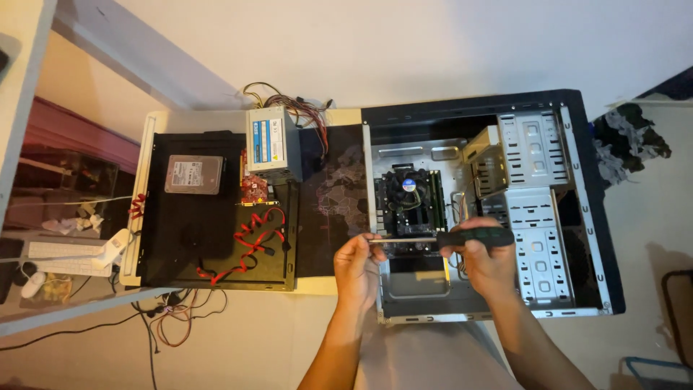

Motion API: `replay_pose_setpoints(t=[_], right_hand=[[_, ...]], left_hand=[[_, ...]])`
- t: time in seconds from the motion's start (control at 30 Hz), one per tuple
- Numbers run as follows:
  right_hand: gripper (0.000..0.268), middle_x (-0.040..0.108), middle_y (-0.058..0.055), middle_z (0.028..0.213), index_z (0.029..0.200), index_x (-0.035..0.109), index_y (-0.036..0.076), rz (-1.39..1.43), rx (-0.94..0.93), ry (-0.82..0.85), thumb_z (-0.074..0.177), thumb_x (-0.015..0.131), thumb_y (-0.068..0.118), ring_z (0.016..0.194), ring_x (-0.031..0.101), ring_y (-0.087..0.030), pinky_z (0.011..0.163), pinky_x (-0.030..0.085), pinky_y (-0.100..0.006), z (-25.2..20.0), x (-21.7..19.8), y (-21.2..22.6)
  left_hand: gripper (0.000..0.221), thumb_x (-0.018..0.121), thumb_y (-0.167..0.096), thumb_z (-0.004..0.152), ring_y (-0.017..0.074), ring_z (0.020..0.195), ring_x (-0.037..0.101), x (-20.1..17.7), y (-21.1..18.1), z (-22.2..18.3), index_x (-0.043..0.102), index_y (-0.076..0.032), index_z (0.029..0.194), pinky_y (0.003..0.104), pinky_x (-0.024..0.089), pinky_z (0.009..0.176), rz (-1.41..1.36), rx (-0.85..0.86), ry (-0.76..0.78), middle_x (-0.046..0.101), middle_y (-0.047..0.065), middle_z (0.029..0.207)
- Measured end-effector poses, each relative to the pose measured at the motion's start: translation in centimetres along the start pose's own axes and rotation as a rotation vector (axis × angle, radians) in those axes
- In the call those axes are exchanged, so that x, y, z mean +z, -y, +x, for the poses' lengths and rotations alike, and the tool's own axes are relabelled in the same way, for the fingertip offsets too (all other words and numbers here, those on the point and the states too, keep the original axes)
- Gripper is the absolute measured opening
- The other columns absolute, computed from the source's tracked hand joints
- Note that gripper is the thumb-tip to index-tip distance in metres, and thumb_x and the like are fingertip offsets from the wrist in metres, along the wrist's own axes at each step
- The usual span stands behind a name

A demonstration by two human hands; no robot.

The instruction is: Mounting a motherboard into a computer case and securing it with screws using a screwdriver.

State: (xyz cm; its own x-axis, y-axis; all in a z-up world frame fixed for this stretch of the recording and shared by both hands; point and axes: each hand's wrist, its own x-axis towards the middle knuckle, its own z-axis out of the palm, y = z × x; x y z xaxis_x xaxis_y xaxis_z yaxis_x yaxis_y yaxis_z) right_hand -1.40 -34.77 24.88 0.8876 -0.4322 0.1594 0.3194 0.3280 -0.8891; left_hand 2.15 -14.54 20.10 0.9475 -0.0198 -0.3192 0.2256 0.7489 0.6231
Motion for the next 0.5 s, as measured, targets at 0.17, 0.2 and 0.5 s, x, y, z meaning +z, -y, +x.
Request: replay_pose_setpoints(t=[0.17, 0.2, 0.5], right_hand=[[0.024, 0.066, -0.011, 0.066, 0.107, 0.061, 0.003, 0.055, 0.090, -0.070, 0.102, 0.065, 0.026, 0.046, 0.067, -0.019, 0.045, 0.058, -0.025, 0.3, -1.5, -1.2], [0.024, 0.064, -0.009, 0.062, 0.107, 0.060, 0.004, 0.054, 0.128, -0.091, 0.105, 0.060, 0.028, 0.044, 0.067, -0.018, 0.044, 0.057, -0.022, 0.5, -1.5, -1.0], [0.043, 0.062, -0.007, 0.059, 0.102, 0.068, 0.009, 0.141, 0.432, -0.300, 0.105, 0.061, 0.051, 0.045, 0.061, -0.014, 0.043, 0.047, -0.019, 0.6, -4.4, -2.3]], left_hand=[[0.020, 0.070, -0.014, 0.096, 0.0213, 0.060, 0.068, 1.3, 1.1, -0.5, 0.073, 0.005, 0.097, 0.028, 0.059, 0.060, 0.113, 0.085, 0.013, 0.075, 0.023, 0.092], [0.020, 0.070, -0.012, 0.096, 0.0226, 0.059, 0.068, 1.6, 1.3, -0.6, 0.074, 0.007, 0.097, 0.028, 0.059, 0.059, 0.149, 0.130, 0.028, 0.076, 0.025, 0.091], [0.037, 0.073, -0.024, 0.094, 0.0281, 0.063, 0.072, 3.7, 0.9, -1.5, 0.076, 0.013, 0.100, 0.036, 0.060, 0.063, 0.251, 0.213, 0.261, 0.076, 0.030, 0.091]])
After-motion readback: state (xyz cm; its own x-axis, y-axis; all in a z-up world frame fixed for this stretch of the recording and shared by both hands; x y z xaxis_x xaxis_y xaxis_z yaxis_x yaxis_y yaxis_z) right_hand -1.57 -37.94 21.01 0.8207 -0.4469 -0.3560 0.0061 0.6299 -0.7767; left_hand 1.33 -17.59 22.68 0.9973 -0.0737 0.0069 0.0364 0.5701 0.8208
